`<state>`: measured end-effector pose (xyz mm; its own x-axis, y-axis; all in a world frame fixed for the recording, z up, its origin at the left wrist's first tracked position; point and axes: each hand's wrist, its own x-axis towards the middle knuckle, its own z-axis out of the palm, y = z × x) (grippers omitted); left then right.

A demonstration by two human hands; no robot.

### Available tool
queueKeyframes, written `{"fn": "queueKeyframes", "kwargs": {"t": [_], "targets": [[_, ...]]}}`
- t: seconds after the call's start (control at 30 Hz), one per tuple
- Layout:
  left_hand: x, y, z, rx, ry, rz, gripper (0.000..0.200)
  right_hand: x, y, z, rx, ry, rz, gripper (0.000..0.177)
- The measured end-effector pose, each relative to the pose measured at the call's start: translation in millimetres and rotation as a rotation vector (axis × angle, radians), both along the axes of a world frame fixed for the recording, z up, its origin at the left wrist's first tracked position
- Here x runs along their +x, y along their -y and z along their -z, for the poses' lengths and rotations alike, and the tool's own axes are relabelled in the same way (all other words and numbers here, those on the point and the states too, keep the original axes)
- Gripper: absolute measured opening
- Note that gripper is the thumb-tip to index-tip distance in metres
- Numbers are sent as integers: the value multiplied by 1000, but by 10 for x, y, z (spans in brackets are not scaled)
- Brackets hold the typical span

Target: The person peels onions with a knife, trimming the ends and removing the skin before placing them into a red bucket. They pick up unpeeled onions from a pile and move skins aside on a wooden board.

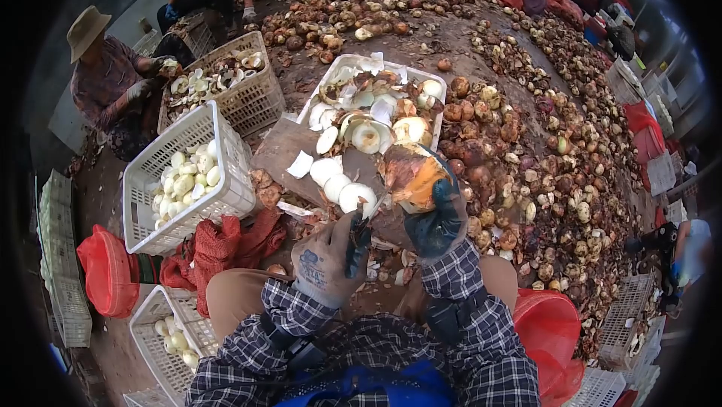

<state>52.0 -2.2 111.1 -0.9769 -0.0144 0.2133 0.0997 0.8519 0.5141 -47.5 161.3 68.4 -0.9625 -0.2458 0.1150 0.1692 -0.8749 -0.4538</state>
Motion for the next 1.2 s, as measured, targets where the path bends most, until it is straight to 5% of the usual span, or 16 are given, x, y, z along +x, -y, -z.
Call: {"fn": "queueKeyframes", "kwargs": {"t": [0.3,0.4,0.67,0.9,1.2], "targets": [[-140,65,97,-222,-71,-155,53,-14,-4,27,62,-69,-4,47],[-157,124,65,-69,-77,-187,52,-12,8,-35,76,-78,24,53],[-58,54,34,-89,-143,46,56,-4,-31,36,54,-112,1,46],[-156,116,34,-153,-61,-171,54,1,1,-38,149,-100,56,57],[-47,76,47,-127,-104,56,57,28,5,-17,82,-19,64,44]]}}
